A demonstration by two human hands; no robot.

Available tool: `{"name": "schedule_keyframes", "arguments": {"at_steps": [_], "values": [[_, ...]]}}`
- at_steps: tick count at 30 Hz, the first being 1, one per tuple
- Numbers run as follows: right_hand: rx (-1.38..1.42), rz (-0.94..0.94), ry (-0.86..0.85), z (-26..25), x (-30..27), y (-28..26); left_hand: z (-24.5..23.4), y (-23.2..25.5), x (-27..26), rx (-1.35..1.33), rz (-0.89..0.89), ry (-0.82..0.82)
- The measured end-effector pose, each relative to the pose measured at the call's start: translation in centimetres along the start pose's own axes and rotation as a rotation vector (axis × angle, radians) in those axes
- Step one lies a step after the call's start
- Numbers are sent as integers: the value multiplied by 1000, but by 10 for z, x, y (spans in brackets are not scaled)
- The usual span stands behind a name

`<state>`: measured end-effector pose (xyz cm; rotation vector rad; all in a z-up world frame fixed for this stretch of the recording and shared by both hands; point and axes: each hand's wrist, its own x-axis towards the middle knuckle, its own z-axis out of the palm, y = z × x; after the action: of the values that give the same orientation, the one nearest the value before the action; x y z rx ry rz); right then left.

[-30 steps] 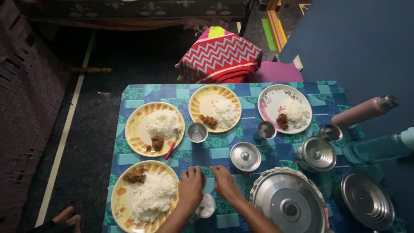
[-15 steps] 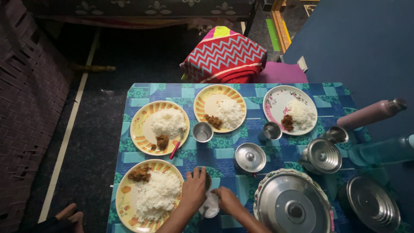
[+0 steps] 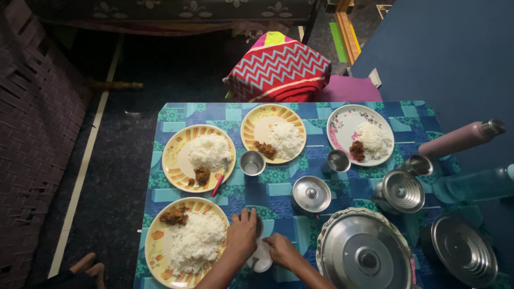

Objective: The person pours water from a blue bottle into several small metal cups on a table with plates of rice and curry. They repeatedly pick up the bottle, pour into each cup, and place the bottle back down.

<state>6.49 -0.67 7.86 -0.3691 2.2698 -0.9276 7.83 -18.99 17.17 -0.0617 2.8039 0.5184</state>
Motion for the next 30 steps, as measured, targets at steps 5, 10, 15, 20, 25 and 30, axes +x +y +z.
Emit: {"name": "schedule_keyframes", "arguments": {"at_steps": [5,10,15,20,25,30], "values": [[-150,-74,-92,-5,13,10,4,-3,-4,-7,-4,6],[-189,-270,241,-30,55,30,13,-7,-11,-17,5,27],[186,63,291,-89,104,-28,14,-10,-19,-32,9,39],[-269,-438,586,-110,138,-83,22,-12,-17,21,21,75],[-440,-447,540,-105,162,-116,47,-17,-12,6,50,205],[-452,-409,455,-93,196,-108,45,-16,-10,32,27,152]]}}
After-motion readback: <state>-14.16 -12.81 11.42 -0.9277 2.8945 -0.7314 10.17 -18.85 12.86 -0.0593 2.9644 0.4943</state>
